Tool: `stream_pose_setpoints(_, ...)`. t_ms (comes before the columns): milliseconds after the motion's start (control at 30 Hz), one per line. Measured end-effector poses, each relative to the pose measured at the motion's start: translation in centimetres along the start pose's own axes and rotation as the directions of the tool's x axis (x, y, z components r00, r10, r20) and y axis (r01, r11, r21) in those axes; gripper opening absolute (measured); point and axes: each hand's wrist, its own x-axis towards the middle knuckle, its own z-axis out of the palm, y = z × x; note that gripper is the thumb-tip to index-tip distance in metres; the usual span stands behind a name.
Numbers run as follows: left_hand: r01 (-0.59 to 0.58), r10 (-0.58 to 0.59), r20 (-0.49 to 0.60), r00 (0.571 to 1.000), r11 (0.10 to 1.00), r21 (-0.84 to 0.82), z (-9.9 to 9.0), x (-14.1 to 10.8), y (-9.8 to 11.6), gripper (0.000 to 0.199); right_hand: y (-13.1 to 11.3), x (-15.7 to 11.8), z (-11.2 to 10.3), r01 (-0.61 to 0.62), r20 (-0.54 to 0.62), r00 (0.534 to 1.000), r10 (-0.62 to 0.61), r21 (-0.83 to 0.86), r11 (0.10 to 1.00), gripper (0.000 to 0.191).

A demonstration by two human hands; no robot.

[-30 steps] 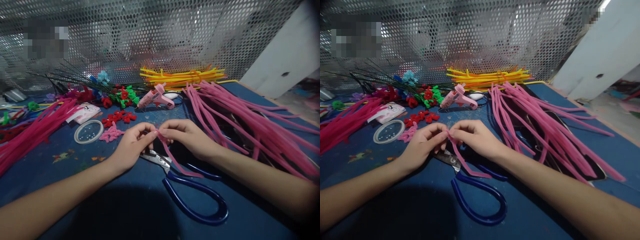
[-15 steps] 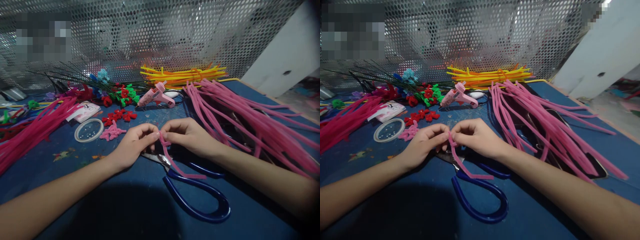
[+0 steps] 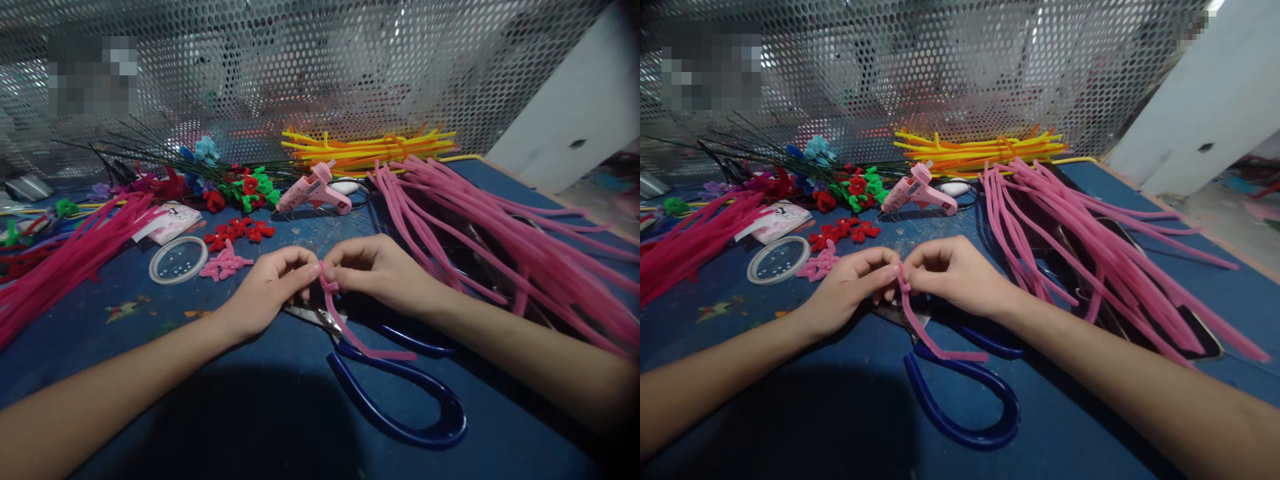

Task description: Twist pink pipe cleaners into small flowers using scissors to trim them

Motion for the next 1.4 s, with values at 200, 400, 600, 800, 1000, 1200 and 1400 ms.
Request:
stream_pose_setpoints(200, 0.024, -0.025, 0.015, 1.0, 1.0, 0.011, -0.03, 0.07, 0.03, 0.017, -0.12, -0.12, 0.17, 0.003, 0.008, 1.0, -0.002, -0.058, 0.998, 0.011)
stream_pose_setpoints(400, 0.005, -0.005, -0.018, 1.0, 0.999, 0.039, 0.15, -0.08, 0.21, 0.015, -0.03, -0.17, 0.16, -0.002, 0.045, 0.999, 0.005, -0.056, 0.998, 0.011)
stream_pose_setpoints(600, -0.03, 0.037, -0.083, 0.996, 0.996, 0.088, 0.18, -0.19, 0.2, 0.015, 0.08, -0.05, 0.24, 0.074, -0.014, 0.997, -0.077, -0.142, 0.987, 0.014)
stream_pose_setpoints(800, -0.037, 0.047, -0.11, 0.993, 0.996, 0.086, 0.16, -0.14, 0.1, 0.018, 0.08, -0.12, 0.41, 0.146, -0.048, 0.986, -0.158, -0.197, 0.97, 0.014)
stream_pose_setpoints(1000, -0.032, 0.049, -0.13, 0.99, 0.991, 0.132, 0.32, -0.33, 0.27, 0.018, 0.24, -0.04, 0.41, 0.188, -0.079, 0.974, -0.213, -0.247, 0.951, 0.015)
stream_pose_setpoints(1200, -0.01, 0.024, -0.109, 0.994, 0.992, 0.127, 0.27, -0.25, 0.11, 0.019, 0.1, 0.08, 0.39, 0.171, -0.058, 0.98, -0.188, -0.221, 0.96, 0.016)
stream_pose_setpoints(1400, -0.048, 0.058, -0.057, 0.997, 0.987, 0.155, 0.19, -0.25, -0.03, 0.017, -0.02, 0.03, 0.38, 0.149, -0.016, 0.988, -0.155, -0.19, 0.97, 0.018)
